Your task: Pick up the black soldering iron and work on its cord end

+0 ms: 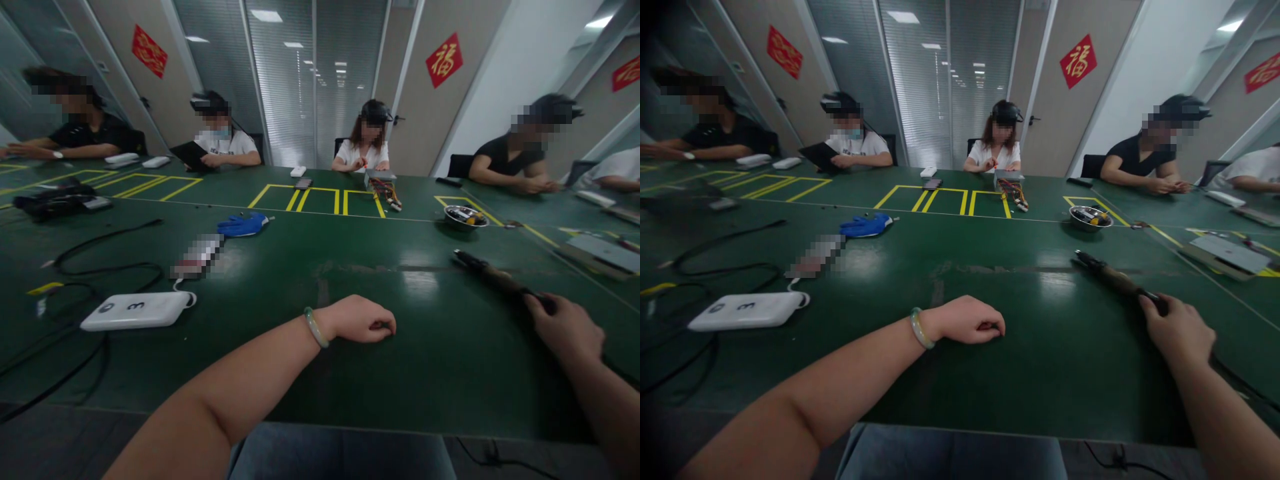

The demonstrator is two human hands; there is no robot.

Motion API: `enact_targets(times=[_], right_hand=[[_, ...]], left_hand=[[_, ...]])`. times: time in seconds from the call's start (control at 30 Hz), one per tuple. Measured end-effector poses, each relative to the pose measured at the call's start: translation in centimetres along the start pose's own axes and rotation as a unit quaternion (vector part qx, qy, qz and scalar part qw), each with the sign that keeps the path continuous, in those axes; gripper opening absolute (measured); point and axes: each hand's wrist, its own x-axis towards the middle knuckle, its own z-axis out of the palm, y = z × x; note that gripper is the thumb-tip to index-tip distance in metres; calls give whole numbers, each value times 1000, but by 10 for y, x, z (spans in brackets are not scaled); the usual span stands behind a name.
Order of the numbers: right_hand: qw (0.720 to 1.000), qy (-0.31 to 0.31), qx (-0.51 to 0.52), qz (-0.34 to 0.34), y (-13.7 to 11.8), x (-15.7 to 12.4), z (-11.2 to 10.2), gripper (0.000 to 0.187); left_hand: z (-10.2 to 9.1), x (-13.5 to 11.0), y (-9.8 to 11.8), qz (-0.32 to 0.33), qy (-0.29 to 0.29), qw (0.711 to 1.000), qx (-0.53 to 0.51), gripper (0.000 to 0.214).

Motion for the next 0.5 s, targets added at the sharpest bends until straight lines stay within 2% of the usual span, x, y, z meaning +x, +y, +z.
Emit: enact_targets(times=[0.07,0.13,0.23,0.3,0.4,0.5], right_hand=[[997,-42,32,-49,-55,-15,-10,55],[985,-41,92,-138,-112,-34,-19,50],[948,-40,181,-257,-194,-71,-32,41],[922,-53,223,-313,-241,-100,-40,39],[888,-69,258,-374,-292,-141,-51,39],[854,-84,283,-428,-310,-167,-61,45]], left_hand=[[-3,0,6,16,47,999,10,20],[-7,0,12,4,119,993,24,23],[-13,-3,16,-59,227,970,58,26],[-16,-6,14,-95,294,948,78,27],[-17,-7,8,-137,353,920,102,26],[-16,-4,5,-166,343,914,136,27]])
